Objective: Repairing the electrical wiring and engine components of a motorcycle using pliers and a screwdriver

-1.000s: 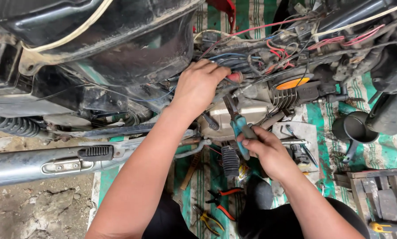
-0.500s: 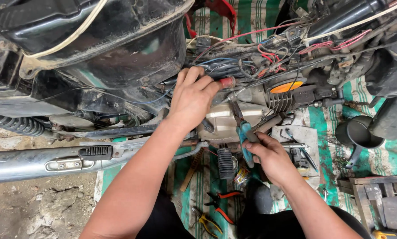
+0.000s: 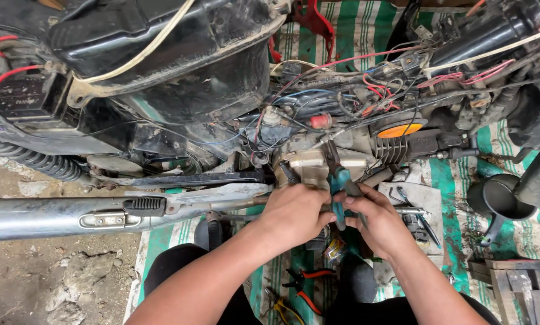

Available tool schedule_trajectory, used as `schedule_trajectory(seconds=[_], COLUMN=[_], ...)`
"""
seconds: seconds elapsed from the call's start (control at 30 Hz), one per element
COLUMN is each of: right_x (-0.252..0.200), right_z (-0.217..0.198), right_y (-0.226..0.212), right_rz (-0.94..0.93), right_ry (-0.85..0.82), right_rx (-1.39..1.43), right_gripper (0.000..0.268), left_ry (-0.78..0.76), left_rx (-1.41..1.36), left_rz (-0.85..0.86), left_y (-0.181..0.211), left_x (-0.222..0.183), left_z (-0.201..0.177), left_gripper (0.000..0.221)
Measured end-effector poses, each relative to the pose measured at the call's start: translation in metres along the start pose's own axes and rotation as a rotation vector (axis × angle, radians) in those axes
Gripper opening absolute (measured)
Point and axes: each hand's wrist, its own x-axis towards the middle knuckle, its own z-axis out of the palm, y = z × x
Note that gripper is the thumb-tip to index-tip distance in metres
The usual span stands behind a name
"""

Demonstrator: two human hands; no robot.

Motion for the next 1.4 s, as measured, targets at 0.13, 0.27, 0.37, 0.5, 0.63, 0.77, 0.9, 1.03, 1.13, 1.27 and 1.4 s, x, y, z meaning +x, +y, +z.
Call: schedule_trajectory(seconds=[0.13, 0.27, 0.37, 0.5, 0.63, 0.77, 0.9, 1.03, 1.13, 1.27, 1.4], right_x=[0.007, 0.02, 0.012, 0.016, 0.031, 0.035, 0.032, 0.039, 0.034, 0.027, 0.046], right_z=[0.011, 0.008, 0.019, 0.017, 0.007, 0.017, 0.032, 0.025, 0.03, 0.041, 0.009], right_y=[-0.002, 0.01, 0.003, 0.009, 0.025, 0.023, 0.026, 0.04, 0.035, 0.021, 0.052], right_rz=[-0.051, -0.131, -0.167, -0.188, -0.16, -0.222, -0.294, -0.351, -0.372, -0.389, -0.303], right_ry=[0.005, 0.014, 0.018, 0.01, -0.037, -0.011, 0.061, 0.026, 0.005, -0.005, 0.134], right_rx=[0.073, 0.109, 0.121, 0.169, 0.15, 0.247, 0.323, 0.352, 0.415, 0.36, 0.131], right_gripper=[0.013, 0.008, 0.006, 0.006, 0.005, 0.005, 0.008, 0.006, 0.005, 0.006, 0.008], left_ry=[-0.024, -0.018, 0.077, 0.233, 0.298, 0.451, 0.567, 0.585, 0.591, 0.568, 0.597], left_rx=[0.016, -0.02, -0.159, -0.414, -0.602, -0.917, -1.147, -1.197, -1.293, -1.403, -1.318], left_rz=[-0.018, -0.056, -0.116, -0.233, -0.298, -0.273, -0.255, -0.284, -0.344, -0.361, -0.372], left_y=[-0.019, -0.018, -0.018, -0.018, -0.045, -0.057, -0.057, -0.049, -0.041, -0.044, -0.047], left_x=[0.005, 0.004, 0.006, 0.01, 0.036, 0.06, 0.076, 0.077, 0.073, 0.09, 0.106], left_z=[0.012, 0.003, -0.018, -0.033, -0.01, 0.008, 0.022, 0.019, 0.015, 0.037, 0.05], left_gripper=[0.033, 0.03, 0.029, 0.03, 0.039, 0.047, 0.047, 0.046, 0.045, 0.052, 0.043])
